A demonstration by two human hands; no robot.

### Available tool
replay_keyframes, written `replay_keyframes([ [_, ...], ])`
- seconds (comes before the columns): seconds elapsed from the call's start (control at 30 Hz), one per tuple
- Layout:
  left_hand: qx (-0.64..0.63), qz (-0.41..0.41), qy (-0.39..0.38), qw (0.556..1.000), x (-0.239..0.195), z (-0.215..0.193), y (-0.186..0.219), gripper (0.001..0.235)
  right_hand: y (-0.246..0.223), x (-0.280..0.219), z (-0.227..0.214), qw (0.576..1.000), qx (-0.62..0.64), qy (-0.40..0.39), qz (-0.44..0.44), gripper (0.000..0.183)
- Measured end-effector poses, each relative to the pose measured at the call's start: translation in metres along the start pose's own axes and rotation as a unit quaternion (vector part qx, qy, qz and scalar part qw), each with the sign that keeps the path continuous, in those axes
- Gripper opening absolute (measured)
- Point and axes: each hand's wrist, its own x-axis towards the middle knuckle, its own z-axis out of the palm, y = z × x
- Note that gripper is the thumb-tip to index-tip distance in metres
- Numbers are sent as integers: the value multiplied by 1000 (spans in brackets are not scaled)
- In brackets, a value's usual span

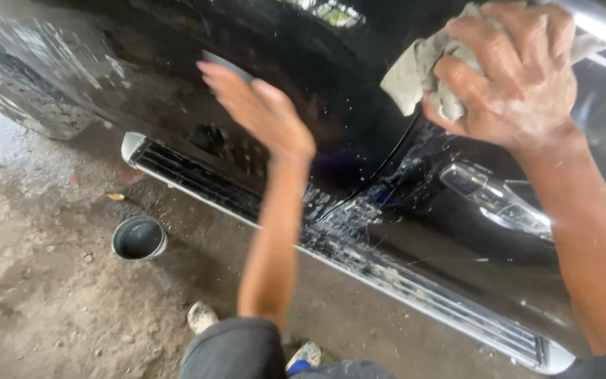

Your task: The person scrubs the side of a black car with a sponge and a cloth, focusing on the door and lower panels. They repeatedly wipe the soapy surface and rinse the tools in a bucket on the ground.

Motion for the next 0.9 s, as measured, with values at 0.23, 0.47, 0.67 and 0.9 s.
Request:
replay_keyframes([
  [0.23, 119, 199, -88, 969, -52, 6, -83, 81, -2, 12, -5, 1000, -25, -17, 11, 34],
  [0.47, -4, -15, -19, 1000, -103, 28, -28, 79, 4, -3, 4, 1000, -17, 3, -5, 27],
  [0.67, -33, -43, -23, 998, -70, 15, -90, 87, 8, -12, 7, 1000, -11, -5, -15, 25],
  [0.9, -68, -162, -49, 983, -140, 6, -1, 91, 6, -15, 6, 998, -57, -3, -2, 23],
])
